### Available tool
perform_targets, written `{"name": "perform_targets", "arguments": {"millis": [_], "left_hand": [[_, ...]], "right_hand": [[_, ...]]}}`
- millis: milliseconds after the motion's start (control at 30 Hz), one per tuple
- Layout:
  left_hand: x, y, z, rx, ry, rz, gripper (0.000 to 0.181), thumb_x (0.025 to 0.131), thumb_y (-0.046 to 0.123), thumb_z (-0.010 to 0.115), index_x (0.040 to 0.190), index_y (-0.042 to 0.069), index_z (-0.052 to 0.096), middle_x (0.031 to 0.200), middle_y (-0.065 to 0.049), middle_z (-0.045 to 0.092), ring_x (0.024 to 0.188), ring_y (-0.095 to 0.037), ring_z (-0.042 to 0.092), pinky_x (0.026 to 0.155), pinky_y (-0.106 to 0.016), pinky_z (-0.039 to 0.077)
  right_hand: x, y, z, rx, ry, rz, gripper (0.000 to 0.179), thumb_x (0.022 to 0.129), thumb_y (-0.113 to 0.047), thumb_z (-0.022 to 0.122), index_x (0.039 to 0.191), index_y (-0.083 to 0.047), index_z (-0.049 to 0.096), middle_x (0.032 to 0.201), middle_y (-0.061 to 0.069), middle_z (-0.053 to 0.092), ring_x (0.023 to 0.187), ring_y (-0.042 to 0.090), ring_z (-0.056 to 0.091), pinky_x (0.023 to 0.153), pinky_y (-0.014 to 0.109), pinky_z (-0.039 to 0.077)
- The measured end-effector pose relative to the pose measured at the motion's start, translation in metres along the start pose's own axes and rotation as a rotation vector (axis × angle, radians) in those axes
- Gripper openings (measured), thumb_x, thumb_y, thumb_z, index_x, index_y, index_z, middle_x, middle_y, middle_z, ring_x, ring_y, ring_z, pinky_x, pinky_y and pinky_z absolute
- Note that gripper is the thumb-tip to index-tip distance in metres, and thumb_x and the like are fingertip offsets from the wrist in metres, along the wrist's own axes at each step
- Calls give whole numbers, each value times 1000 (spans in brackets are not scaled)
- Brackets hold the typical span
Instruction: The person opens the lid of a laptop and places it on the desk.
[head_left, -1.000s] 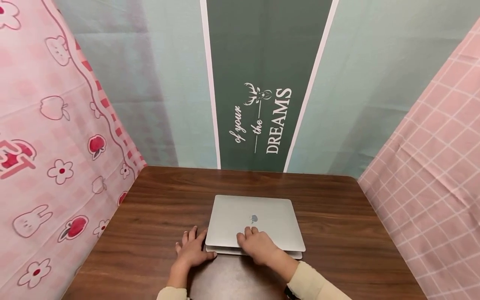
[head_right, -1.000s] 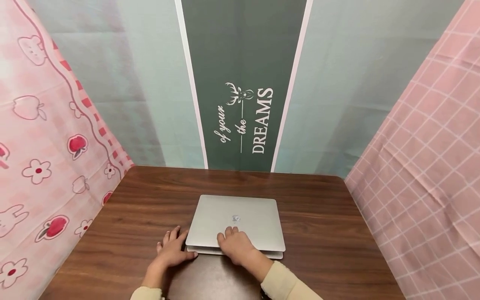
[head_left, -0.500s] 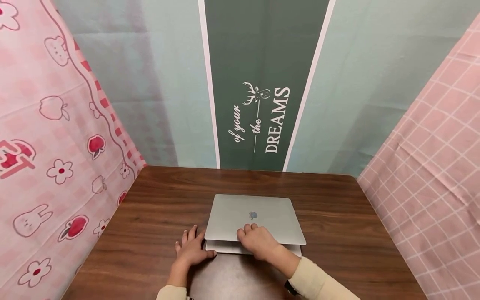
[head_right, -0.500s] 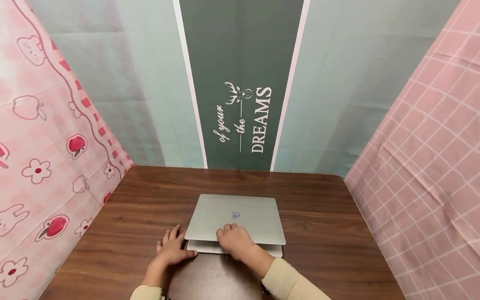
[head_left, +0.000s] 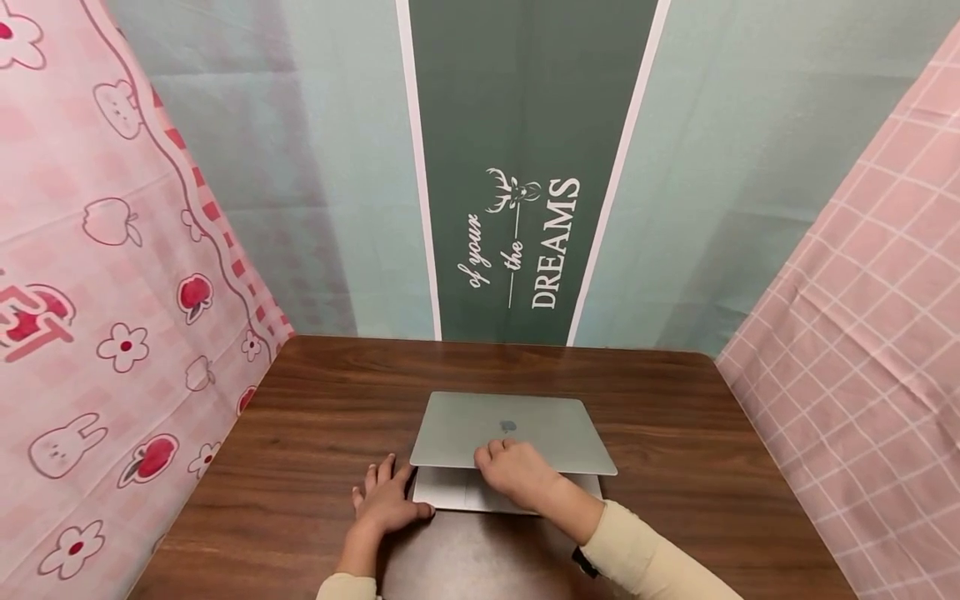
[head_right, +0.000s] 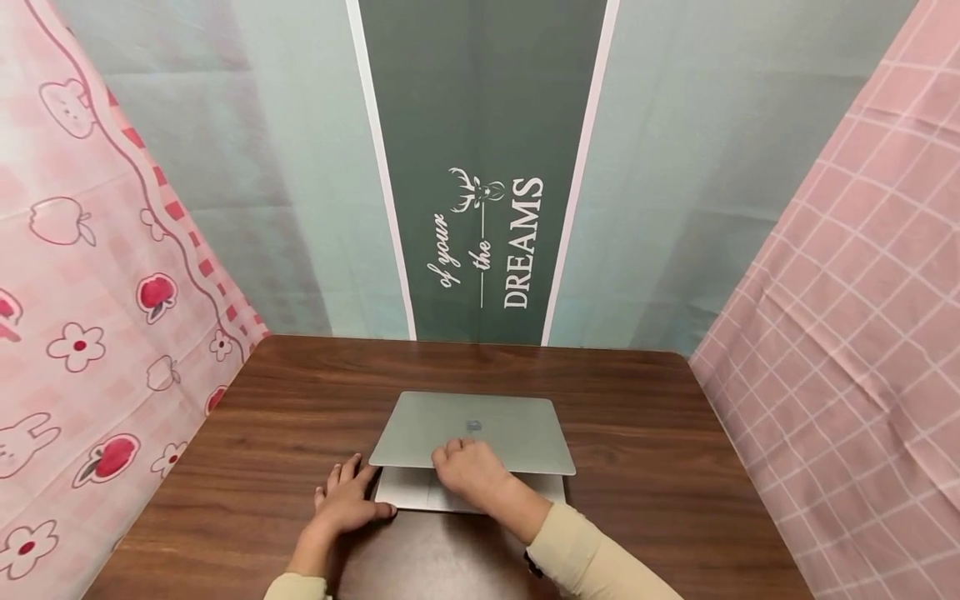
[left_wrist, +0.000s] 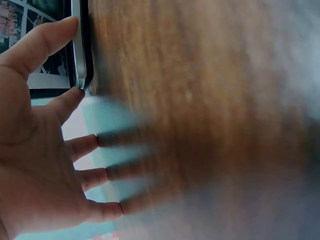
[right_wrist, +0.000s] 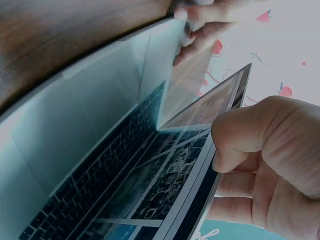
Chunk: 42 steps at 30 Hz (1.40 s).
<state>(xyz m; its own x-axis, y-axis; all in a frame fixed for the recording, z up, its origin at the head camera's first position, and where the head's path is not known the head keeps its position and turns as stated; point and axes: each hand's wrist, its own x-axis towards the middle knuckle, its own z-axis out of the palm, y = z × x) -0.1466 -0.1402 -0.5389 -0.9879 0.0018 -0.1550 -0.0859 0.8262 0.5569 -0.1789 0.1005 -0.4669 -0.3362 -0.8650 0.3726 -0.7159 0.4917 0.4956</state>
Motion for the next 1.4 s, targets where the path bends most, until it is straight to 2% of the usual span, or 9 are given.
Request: {"name": "perform_targets", "arguments": {"millis": [67, 233, 333, 567, 733, 867, 1033, 1267, 1400], "left_hand": [[0, 1, 0, -4, 1, -5, 84, 59, 40, 80, 132, 10, 52, 143, -22, 28, 129, -50, 16, 91, -73, 9], [1, 0, 1, -11, 10, -7, 84, 58, 39, 81, 132, 13, 52, 142, -22, 29, 129, -50, 16, 91, -74, 9], [0, 0, 1, -22, 14, -5, 85, 57, 38, 82, 133, 15, 52, 142, -22, 30, 129, -50, 16, 90, -75, 9], [0, 0, 0, -45, 24, -17, 86, 54, 35, 83, 132, 15, 53, 141, -23, 31, 128, -50, 16, 89, -75, 8], [2, 2, 0, -50, 31, -16, 85, 54, 35, 83, 131, 15, 54, 140, -23, 31, 128, -50, 16, 90, -74, 8], [3, 2, -1, -48, 26, -10, 84, 55, 34, 84, 131, 14, 53, 140, -23, 30, 128, -50, 16, 90, -74, 8], [4, 0, -1, -46, 19, -15, 84, 57, 32, 84, 132, 15, 52, 141, -24, 29, 128, -50, 14, 90, -75, 6], [3, 2, -1, -49, 22, -23, 85, 54, 32, 85, 130, 16, 53, 140, -23, 30, 128, -50, 16, 89, -75, 8], [4, 4, 0, -59, 19, -23, 85, 53, 32, 85, 130, 16, 53, 139, -22, 30, 128, -49, 16, 89, -75, 9]], "right_hand": [[1, 3, -2, -5, -1, -5, 11, 81, -1, 45, 75, -10, 45, 60, 1, 42, 47, 12, 41, 37, 25, 37], [5, 9, -6, -10, -83, -8, 22, 76, -9, 69, 77, -11, 46, 60, -1, 43, 48, 10, 41, 37, 24, 36], [7, 11, -8, 10, -123, 6, 25, 76, -11, 72, 78, -11, 47, 61, -2, 43, 47, 9, 39, 37, 24, 36], [14, 19, -9, 58, -136, 36, 25, 77, -10, 71, 76, -12, 46, 60, -1, 43, 49, 10, 41, 37, 24, 36], [24, 33, -14, 144, -269, 93, 31, 70, -7, 75, 84, -10, 47, 65, 0, 44, 53, 13, 44, 42, 26, 39], [29, 42, -17, 226, -374, 115, 31, 72, -5, 75, 91, -10, 51, 69, 0, 48, 56, 14, 45, 45, 26, 38], [35, 48, -20, 293, -459, 137, 31, 74, -5, 74, 97, -10, 53, 77, 1, 54, 61, 15, 49, 49, 26, 41], [39, 61, -20, 356, -467, 178, 30, 78, 2, 66, 104, -9, 55, 85, 5, 58, 67, 19, 54, 52, 29, 45], [44, 75, -21, 437, -487, 234, 36, 78, 6, 64, 110, -7, 56, 95, 8, 61, 77, 23, 60, 64, 32, 50]]}}
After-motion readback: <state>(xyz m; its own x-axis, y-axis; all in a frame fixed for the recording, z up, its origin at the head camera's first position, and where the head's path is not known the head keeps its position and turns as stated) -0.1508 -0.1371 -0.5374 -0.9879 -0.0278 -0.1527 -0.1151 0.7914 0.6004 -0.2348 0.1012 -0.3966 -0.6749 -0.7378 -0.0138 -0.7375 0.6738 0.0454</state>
